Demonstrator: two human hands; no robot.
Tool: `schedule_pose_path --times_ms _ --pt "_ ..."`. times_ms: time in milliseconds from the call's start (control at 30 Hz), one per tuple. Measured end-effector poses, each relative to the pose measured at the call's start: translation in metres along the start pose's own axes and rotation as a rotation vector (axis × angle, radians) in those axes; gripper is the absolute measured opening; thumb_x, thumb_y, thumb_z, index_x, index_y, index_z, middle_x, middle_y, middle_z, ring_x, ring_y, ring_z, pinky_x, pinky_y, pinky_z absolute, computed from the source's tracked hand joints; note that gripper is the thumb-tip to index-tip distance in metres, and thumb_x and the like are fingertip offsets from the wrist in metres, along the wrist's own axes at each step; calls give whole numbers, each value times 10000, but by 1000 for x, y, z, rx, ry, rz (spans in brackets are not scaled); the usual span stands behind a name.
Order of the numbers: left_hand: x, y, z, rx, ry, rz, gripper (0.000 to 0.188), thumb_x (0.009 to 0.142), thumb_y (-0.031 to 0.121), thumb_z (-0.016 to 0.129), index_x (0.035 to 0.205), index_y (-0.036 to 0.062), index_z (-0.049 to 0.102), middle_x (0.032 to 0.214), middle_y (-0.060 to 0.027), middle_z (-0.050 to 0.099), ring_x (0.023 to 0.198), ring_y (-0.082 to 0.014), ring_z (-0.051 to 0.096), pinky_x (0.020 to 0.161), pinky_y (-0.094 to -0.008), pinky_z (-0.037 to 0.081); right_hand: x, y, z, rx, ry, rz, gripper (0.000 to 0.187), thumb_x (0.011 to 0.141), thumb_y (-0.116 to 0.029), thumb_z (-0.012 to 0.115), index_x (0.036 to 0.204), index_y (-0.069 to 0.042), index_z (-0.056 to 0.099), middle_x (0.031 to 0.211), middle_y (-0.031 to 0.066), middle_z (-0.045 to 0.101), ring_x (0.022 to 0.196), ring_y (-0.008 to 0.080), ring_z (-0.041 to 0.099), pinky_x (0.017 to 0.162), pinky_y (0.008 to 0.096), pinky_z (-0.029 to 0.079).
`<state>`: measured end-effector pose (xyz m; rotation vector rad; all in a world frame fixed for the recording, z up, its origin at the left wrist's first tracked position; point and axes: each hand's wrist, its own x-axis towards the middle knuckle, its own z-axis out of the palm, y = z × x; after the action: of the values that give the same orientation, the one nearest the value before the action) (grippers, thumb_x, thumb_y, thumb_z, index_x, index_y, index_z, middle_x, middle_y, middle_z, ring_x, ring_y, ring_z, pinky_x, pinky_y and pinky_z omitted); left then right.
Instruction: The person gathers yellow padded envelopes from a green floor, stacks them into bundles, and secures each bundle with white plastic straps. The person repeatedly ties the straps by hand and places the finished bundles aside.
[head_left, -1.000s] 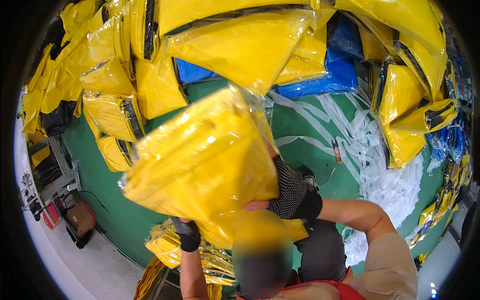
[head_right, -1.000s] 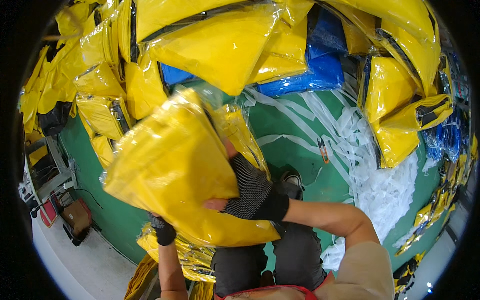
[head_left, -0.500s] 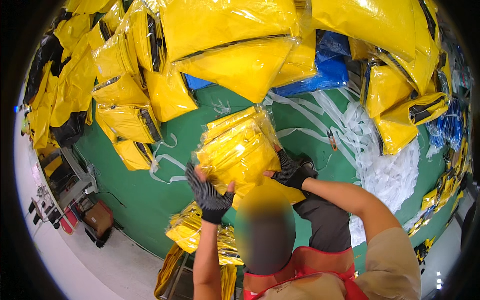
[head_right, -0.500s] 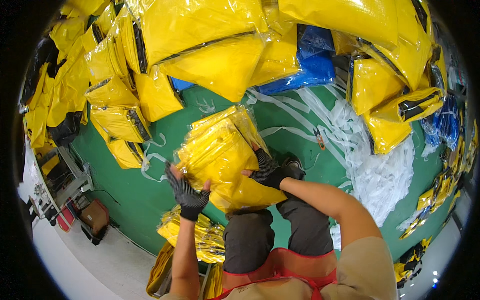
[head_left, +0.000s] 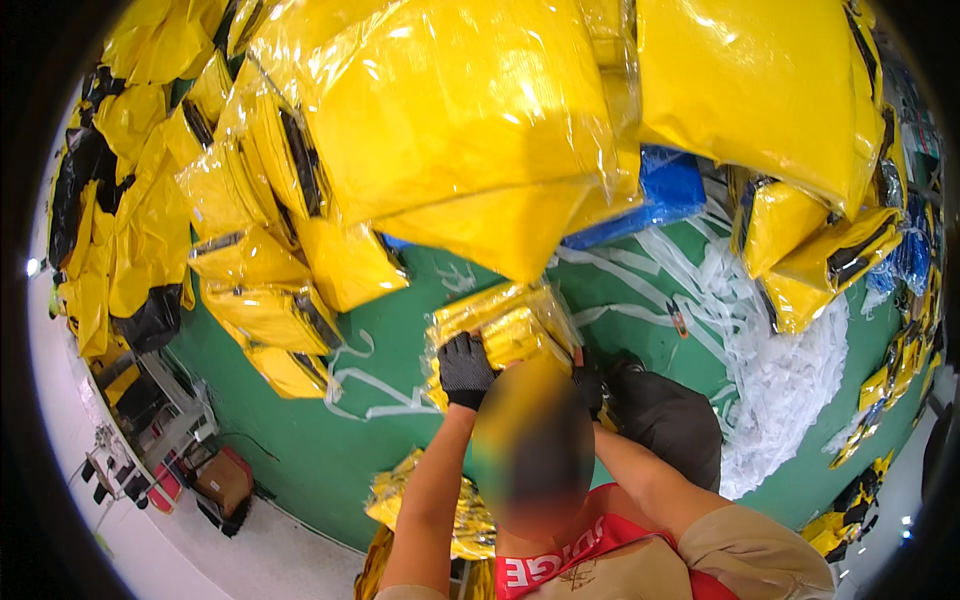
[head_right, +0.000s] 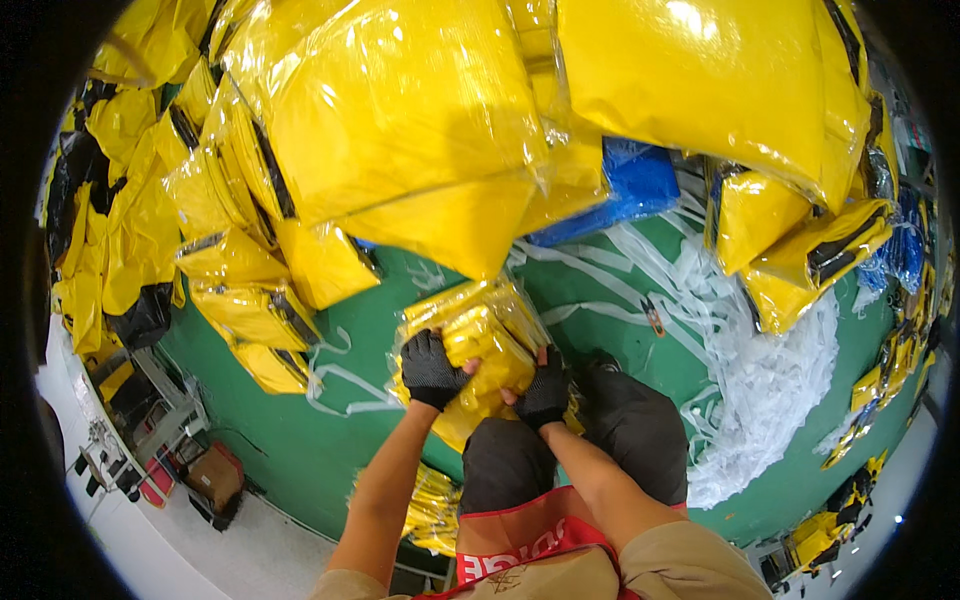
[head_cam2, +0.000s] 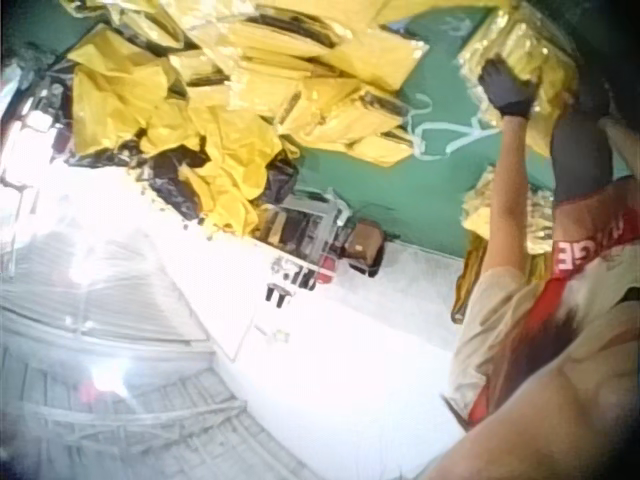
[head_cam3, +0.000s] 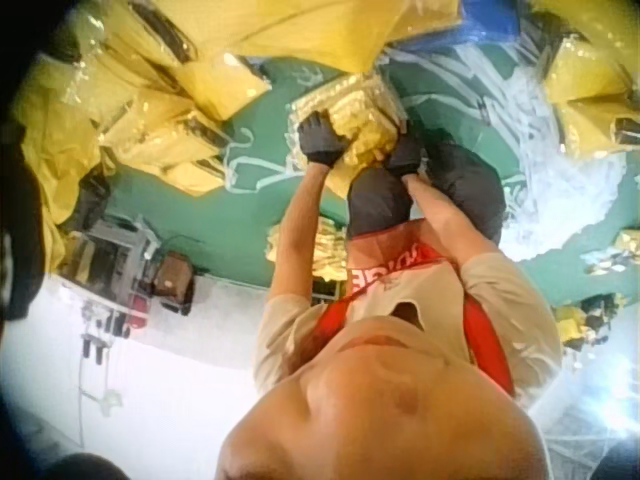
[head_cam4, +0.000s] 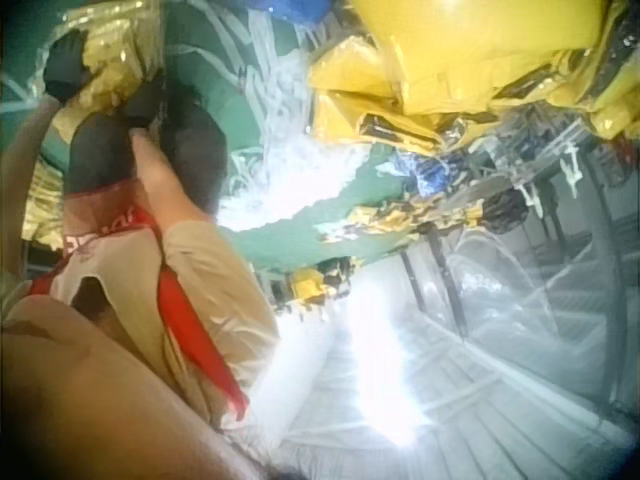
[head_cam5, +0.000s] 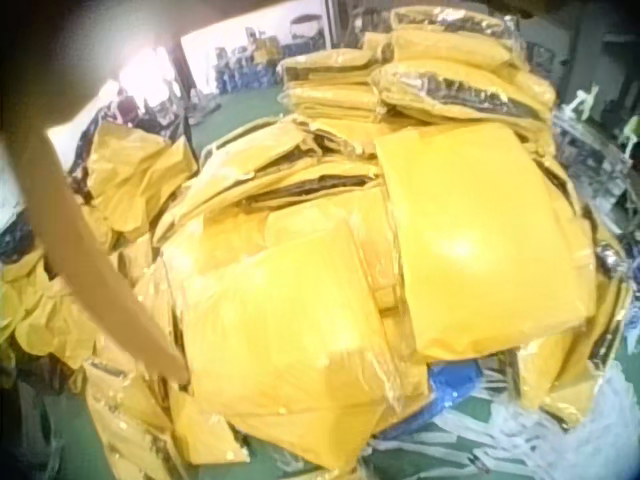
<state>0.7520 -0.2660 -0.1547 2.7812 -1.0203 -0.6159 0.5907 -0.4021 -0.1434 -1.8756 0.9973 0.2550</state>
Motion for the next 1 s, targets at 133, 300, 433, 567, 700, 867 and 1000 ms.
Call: schedule_pose_path --times_ms 133,300,433,567,700,867,1000 --pt "2 -26 46 8 -3 40 864 555 671 618 1029 -41 504 923 -201 516 864 -381 490 782 -455 384 5 56 50 -132 149 -3 983 584 -607 659 1296 -23 314 1268 266 388 1120 449 394 952 482 318" --pt "-14 -69 112 -218 19 -86 969 447 743 628 1007 -44 542 921 -199 538 883 -370 499 804 -449 389 24 58 58 -219 130 54 968 569 -604 672 1281 -28 360 1227 242 433 1084 420 433 915 463 354" --pt "15 -27 61 -147 27 -40 982 434 757 625 1001 -42 556 934 -205 558 905 -377 509 824 -456 394 29 75 72 12 42 203 965 572 -576 686 1306 -51 345 1180 199 476 1047 385 463 873 444 381" --pt "8 -21 35 -166 137 21 926 476 708 646 1019 -32 528 937 -195 549 893 -368 514 835 -458 382 31 102 87 -368 -116 150 971 583 -571 683 1316 -41 329 1233 190 450 1117 377 420 954 445 322" --pt "11 -51 44 -820 515 -76 789 759 496 561 1268 -56 320 1263 -235 389 1176 -361 367 1008 -410 257 121 43 -3 286 -258 -152 606 802 -387 492 1271 -23 373 1235 157 463 1069 285 449 944 387 348" --pt "104 -44 -51 -569 662 -192 959 597 138 723 1376 26 175 1391 -291 139 1277 -423 214 1059 -388 214 193 -143 -119 761 -199 -126 519 834 -267 607 1239 -14 402 1194 80 516 956 165 540 830 278 437" --pt "106 -37 -65 -371 974 -237 621 818 133 548 1339 1 239 1362 -252 259 1229 -426 278 1039 -421 237 154 -202 -88 777 -133 -404 486 711 -159 733 1111 -13 500 1038 122 596 913 188 578 805 308 468"
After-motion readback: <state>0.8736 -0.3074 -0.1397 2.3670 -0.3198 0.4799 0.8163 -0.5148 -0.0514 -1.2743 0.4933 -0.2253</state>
